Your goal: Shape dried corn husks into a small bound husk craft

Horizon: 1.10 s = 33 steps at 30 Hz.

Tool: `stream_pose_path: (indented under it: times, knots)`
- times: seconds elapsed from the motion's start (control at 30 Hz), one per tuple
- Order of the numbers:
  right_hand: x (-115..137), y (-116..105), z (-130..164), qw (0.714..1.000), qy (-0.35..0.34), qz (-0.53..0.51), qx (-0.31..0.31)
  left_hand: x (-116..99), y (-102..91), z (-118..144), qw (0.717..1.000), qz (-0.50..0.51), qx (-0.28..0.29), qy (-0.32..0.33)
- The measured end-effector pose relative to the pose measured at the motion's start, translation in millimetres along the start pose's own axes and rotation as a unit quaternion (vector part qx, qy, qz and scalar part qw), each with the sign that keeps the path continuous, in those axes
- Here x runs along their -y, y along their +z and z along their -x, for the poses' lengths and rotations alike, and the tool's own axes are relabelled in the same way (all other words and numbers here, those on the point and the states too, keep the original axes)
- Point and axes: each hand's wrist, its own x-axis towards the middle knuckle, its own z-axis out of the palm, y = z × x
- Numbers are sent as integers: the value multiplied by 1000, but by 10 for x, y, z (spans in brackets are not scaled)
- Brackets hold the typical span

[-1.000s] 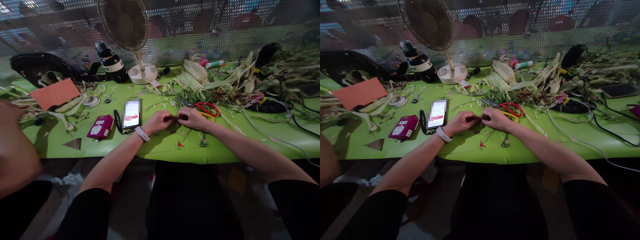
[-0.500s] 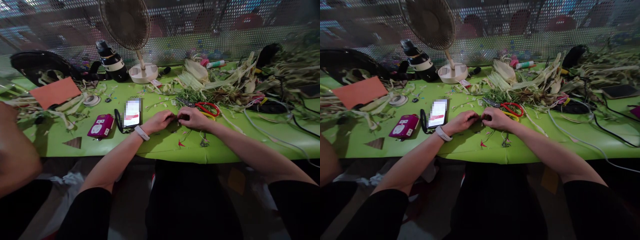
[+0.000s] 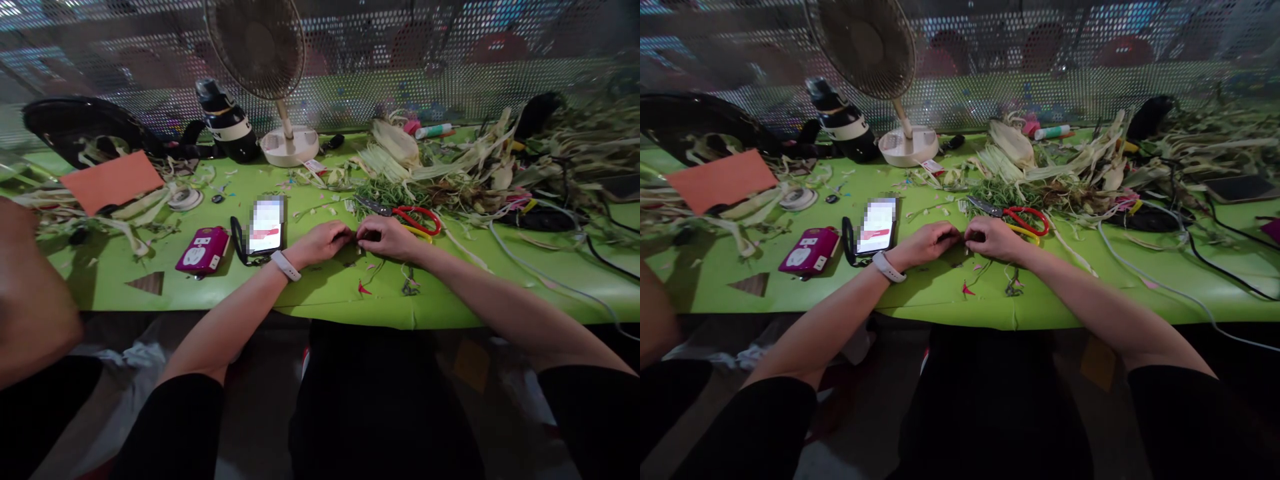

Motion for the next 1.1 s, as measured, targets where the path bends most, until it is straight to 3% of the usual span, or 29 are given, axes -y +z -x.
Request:
stream_pose_path:
  times: [0.57,0.93,1.1]
  knots:
    - [-12,-22,-2,1000,5,-25,8,18,-1,-7,1000,24,5,-7]
    - [-10,-10,-2,1000,12,-12,-3,-105,-44,1,998,38,24,-32]
    - [-12,-10,-6,1000,6,-20,-3,-45,-13,4,998,58,25,-28]
